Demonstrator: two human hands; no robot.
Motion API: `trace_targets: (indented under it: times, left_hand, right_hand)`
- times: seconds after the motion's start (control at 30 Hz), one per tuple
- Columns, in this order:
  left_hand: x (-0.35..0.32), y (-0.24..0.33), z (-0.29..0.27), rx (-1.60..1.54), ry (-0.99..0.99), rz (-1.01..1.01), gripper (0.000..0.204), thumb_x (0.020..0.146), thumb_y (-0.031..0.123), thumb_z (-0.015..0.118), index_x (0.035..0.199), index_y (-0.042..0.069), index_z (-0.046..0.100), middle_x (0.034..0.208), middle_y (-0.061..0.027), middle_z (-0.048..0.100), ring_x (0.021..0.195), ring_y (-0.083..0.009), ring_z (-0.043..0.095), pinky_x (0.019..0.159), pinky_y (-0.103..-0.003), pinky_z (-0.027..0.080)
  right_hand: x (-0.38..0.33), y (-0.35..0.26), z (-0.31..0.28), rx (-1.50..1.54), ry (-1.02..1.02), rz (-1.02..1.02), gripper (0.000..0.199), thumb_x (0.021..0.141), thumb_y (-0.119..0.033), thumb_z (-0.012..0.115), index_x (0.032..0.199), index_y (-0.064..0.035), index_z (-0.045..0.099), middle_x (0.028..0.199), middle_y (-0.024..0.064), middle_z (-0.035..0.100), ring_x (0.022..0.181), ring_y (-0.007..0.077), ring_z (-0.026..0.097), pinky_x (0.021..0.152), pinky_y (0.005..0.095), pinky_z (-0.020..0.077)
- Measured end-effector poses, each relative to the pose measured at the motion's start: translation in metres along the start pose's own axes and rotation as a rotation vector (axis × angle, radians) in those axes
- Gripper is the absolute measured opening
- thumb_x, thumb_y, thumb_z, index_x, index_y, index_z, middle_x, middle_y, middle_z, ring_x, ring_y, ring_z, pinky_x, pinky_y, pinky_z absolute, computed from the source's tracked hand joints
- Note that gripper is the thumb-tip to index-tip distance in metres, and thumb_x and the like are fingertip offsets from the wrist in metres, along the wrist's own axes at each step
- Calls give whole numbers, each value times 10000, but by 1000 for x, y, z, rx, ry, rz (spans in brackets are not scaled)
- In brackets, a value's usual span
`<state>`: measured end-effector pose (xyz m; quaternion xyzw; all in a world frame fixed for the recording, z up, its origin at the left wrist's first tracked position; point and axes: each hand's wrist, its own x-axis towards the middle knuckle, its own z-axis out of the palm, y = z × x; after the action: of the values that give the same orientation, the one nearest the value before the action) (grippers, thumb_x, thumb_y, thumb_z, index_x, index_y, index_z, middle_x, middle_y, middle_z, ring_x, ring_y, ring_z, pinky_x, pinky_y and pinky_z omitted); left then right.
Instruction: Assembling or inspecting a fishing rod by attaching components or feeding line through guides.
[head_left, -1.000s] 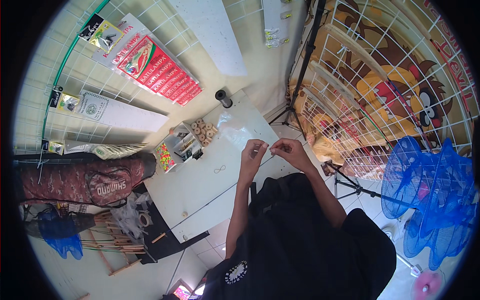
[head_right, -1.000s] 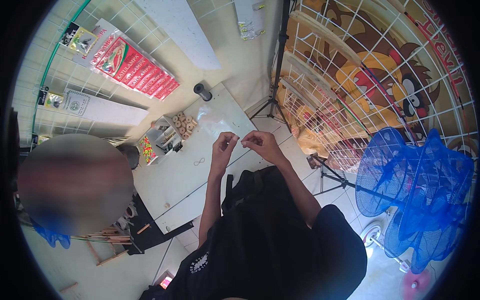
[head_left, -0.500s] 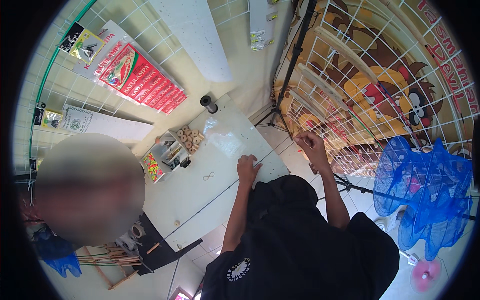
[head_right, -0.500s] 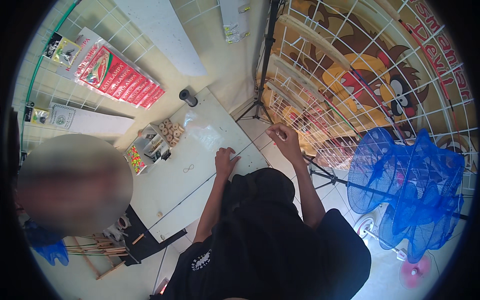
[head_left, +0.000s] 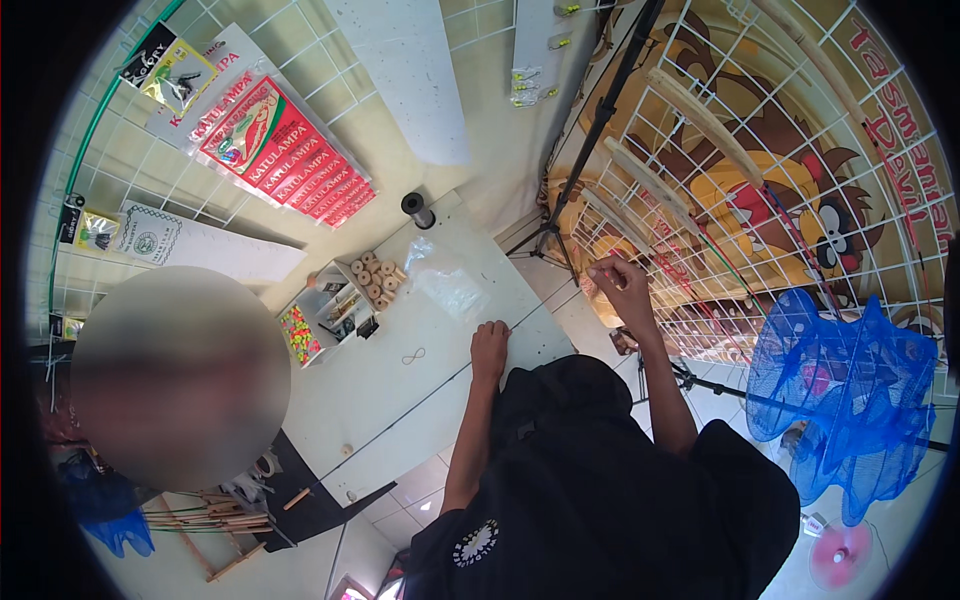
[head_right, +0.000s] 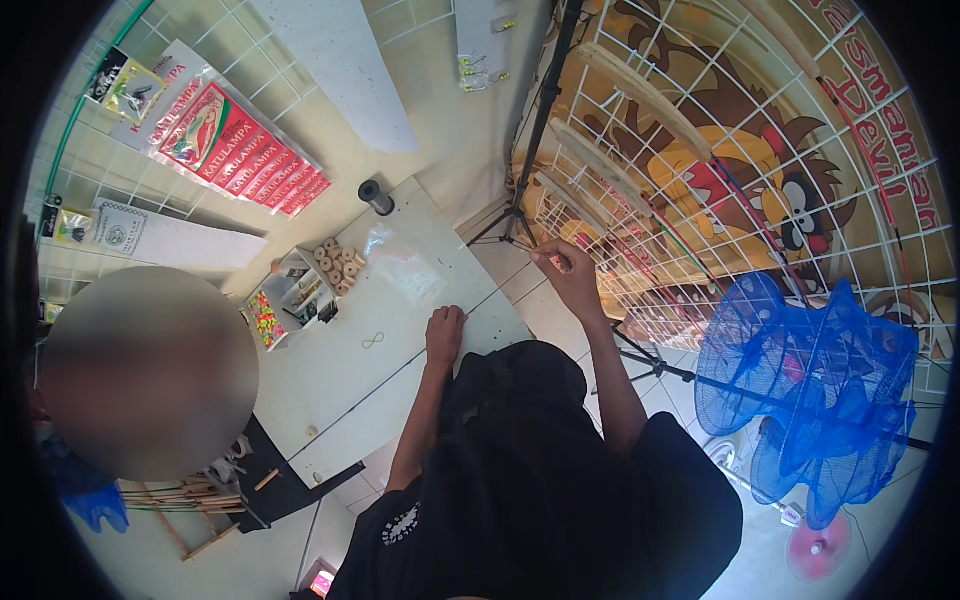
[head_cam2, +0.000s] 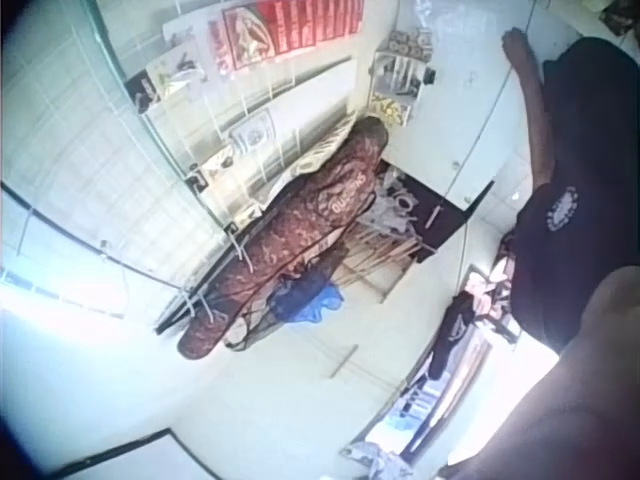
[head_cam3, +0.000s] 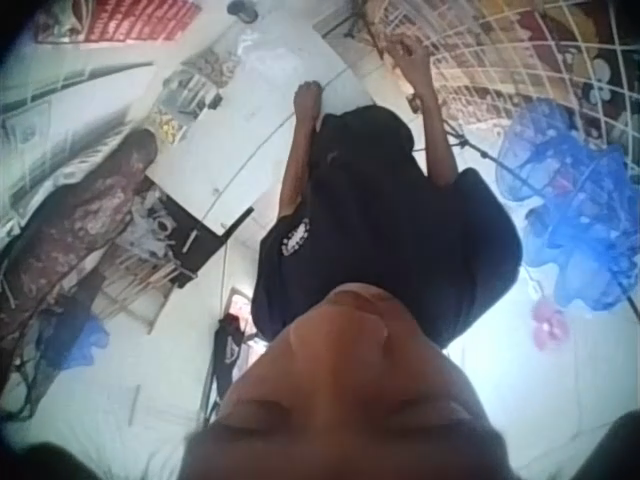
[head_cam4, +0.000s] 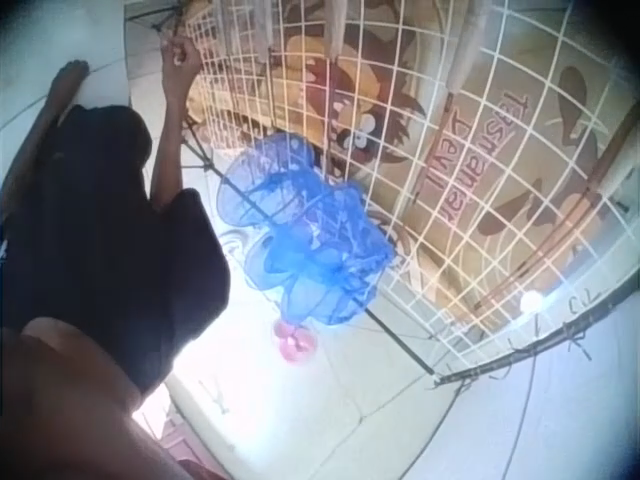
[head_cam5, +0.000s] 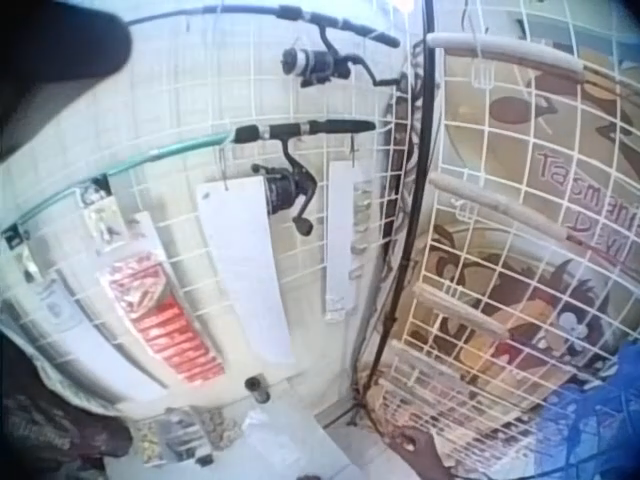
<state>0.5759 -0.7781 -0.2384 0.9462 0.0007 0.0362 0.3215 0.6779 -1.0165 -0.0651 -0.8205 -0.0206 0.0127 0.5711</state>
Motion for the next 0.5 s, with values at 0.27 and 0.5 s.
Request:
trace_targets:
  times: [0.27, 0.5]
  left_hand:
    - [-8, -12, 4, 49, 27, 151, 103, 885, 110, 571, 947, 28, 563, 876, -126, 536, 857, -306, 548, 721, -414, 475]
    - [-10, -11, 5, 87, 13, 118, 91, 894, 69, 519, 965, 14, 528, 945, -156, 513, 880, -319, 538, 748, -407, 475]
  right_hand:
    - [-6, -1, 4, 14, -11, 6, 138, 865, -172, 706, 883, -36, 689, 667, -65, 516, 600, 25, 350, 544, 220, 276]
    - [-9, -1, 8, -15, -36, 6, 131, 867, -167, 697, 888, -37, 692, 681, -64, 554, 601, 25, 354, 549, 220, 286]
